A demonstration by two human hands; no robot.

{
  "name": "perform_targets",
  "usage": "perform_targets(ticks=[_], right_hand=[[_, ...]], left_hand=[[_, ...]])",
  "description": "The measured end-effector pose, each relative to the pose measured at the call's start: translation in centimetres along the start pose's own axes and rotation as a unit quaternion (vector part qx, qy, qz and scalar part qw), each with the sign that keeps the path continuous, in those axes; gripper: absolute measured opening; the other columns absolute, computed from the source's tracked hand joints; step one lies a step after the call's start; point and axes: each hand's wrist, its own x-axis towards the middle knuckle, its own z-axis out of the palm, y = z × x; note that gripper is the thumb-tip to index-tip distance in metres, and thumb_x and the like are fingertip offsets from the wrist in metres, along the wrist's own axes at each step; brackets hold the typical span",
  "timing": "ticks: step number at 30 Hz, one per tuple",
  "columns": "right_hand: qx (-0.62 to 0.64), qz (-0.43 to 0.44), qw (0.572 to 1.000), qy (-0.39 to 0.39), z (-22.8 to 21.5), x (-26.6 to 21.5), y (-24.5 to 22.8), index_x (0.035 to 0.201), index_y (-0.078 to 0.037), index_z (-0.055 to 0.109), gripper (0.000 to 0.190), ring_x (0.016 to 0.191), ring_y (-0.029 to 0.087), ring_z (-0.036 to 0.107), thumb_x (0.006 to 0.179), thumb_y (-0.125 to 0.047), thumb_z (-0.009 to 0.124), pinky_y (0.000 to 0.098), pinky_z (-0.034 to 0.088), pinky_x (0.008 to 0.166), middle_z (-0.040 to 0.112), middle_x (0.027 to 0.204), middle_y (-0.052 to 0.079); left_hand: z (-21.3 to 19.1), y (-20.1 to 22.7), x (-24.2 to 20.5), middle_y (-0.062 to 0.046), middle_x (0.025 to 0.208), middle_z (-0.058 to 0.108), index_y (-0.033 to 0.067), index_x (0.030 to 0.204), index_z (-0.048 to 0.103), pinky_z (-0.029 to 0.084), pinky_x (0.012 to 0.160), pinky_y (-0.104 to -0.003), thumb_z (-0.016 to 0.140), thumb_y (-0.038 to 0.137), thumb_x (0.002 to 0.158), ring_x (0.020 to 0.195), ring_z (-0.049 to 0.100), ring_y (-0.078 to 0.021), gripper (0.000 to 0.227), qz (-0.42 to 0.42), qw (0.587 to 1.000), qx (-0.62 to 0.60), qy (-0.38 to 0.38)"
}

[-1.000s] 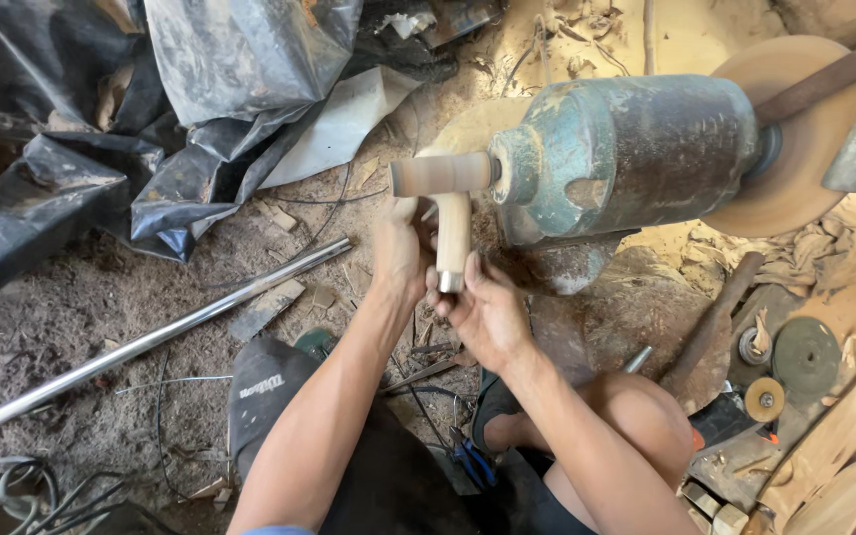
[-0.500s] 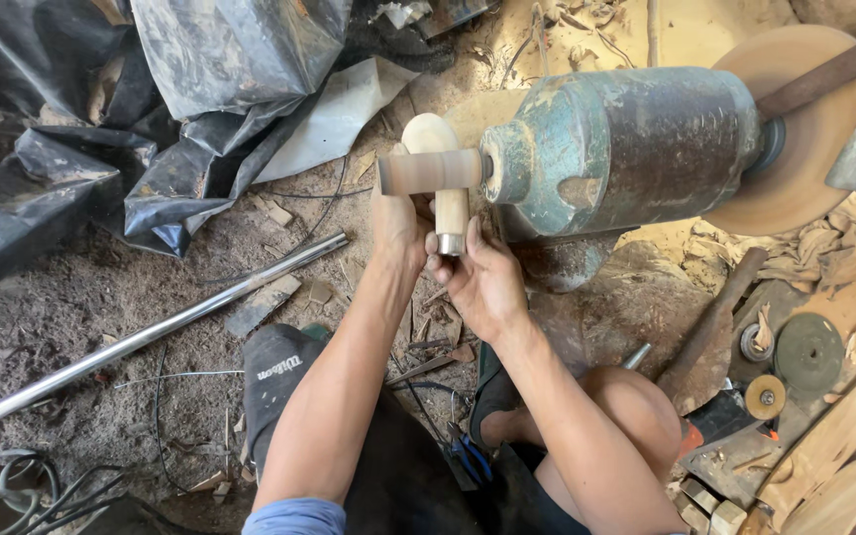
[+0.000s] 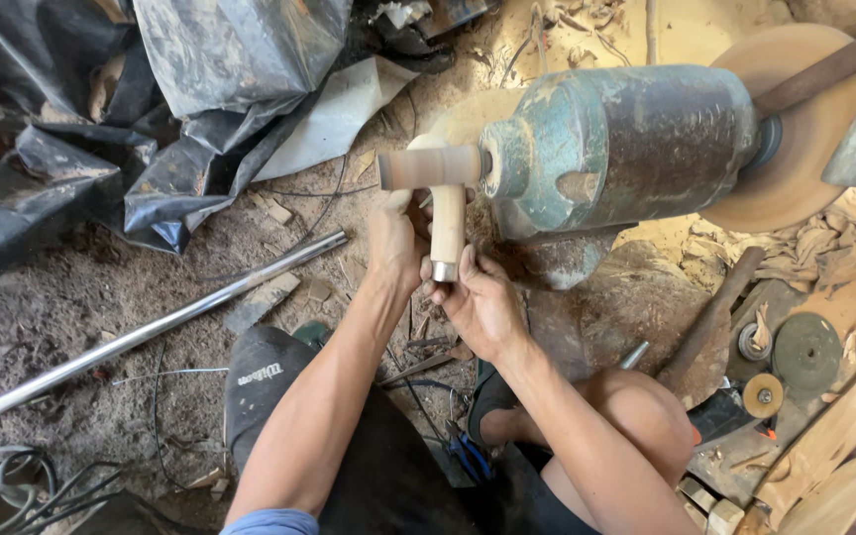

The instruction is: The person inserts a metal tube into a wooden handle and then uses a bench grinder to smooth and polish the wooden surface. The person rotates the handle against the grinding wheel to even out the surface.

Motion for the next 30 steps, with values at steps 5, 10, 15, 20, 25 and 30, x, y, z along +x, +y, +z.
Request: perform_targets(ticks=[5, 10, 15, 20, 25, 30], right_hand=[[-0.001, -0.005, 1.000, -0.026, -0.3, -1.9, 1.2, 0.137, 0.003, 0.050, 0.041, 0.088, 0.021, 0.064, 0.111, -0.028, 0.042, 0.0305, 0.055, 0.077, 0.066, 0.107, 0.018], [-0.005, 0.006, 1.000, -0.021, -0.6, -3.2, 1.6, 0.135, 0.002, 0.052, 0.042, 0.090, 0.021, 0.062, 0.110, -0.030, 0.043, 0.0315, 0.053, 0.079, 0.066, 0.109, 0.016], [-0.015, 0.004, 1.000, -0.015, -0.2, -4.7, 1.7, 0.135, 0.004, 0.049, 0.043, 0.095, 0.022, 0.061, 0.110, -0.031, 0.045, 0.0349, 0.052, 0.087, 0.065, 0.109, 0.015], [-0.028, -0.024, 0.999, -0.018, 0.0, -5.0, 1.8, 0.145, 0.000, 0.047, 0.046, 0.093, 0.020, 0.058, 0.110, -0.030, 0.046, 0.0343, 0.050, 0.085, 0.064, 0.104, 0.013], [-0.056, -0.020, 0.998, 0.020, 0.0, -3.6, 1.2, 0.135, 0.001, 0.052, 0.039, 0.089, 0.020, 0.061, 0.108, -0.027, 0.049, 0.0339, 0.052, 0.079, 0.067, 0.101, 0.013], [-0.073, -0.045, 0.996, 0.027, -0.5, -2.1, 0.8, 0.123, 0.001, 0.059, 0.032, 0.082, 0.019, 0.063, 0.109, -0.025, 0.049, 0.0315, 0.052, 0.074, 0.069, 0.096, 0.014]], left_hand=[[0.9, 0.9, -3.5, -0.021, 0.106, 0.068, 0.0023, 0.130, 0.050, 0.063, 0.068, -0.037, 0.042, 0.035, 0.110, 0.084, 0.072, -0.0269, 0.039, 0.009, 0.996, -0.029, -0.081], [1.5, 1.4, -5.5, -0.025, 0.103, 0.070, 0.0032, 0.133, 0.048, 0.060, 0.066, -0.036, 0.041, 0.040, 0.113, 0.082, 0.071, -0.0250, 0.042, -0.015, 0.992, -0.022, -0.122], [1.7, 1.1, -6.3, -0.016, 0.107, 0.069, 0.0049, 0.132, 0.051, 0.062, 0.073, -0.037, 0.043, 0.038, 0.109, 0.086, 0.072, -0.0246, 0.041, -0.024, 0.993, -0.001, -0.114], [2.0, 0.7, -6.5, -0.014, 0.104, 0.069, 0.0034, 0.127, 0.053, 0.062, 0.070, -0.037, 0.046, 0.042, 0.109, 0.085, 0.072, -0.0250, 0.043, -0.031, 0.993, -0.021, -0.110], [2.4, 1.0, -5.1, -0.014, 0.102, 0.071, 0.0051, 0.123, 0.054, 0.062, 0.067, -0.037, 0.047, 0.043, 0.106, 0.079, 0.071, -0.0247, 0.042, -0.009, 0.993, -0.003, -0.118], [1.7, 0.4, -2.6, -0.020, 0.097, 0.069, -0.0035, 0.119, 0.060, 0.059, 0.063, -0.036, 0.042, 0.041, 0.111, 0.077, 0.068, -0.0231, 0.048, -0.024, 0.994, -0.019, -0.103]])
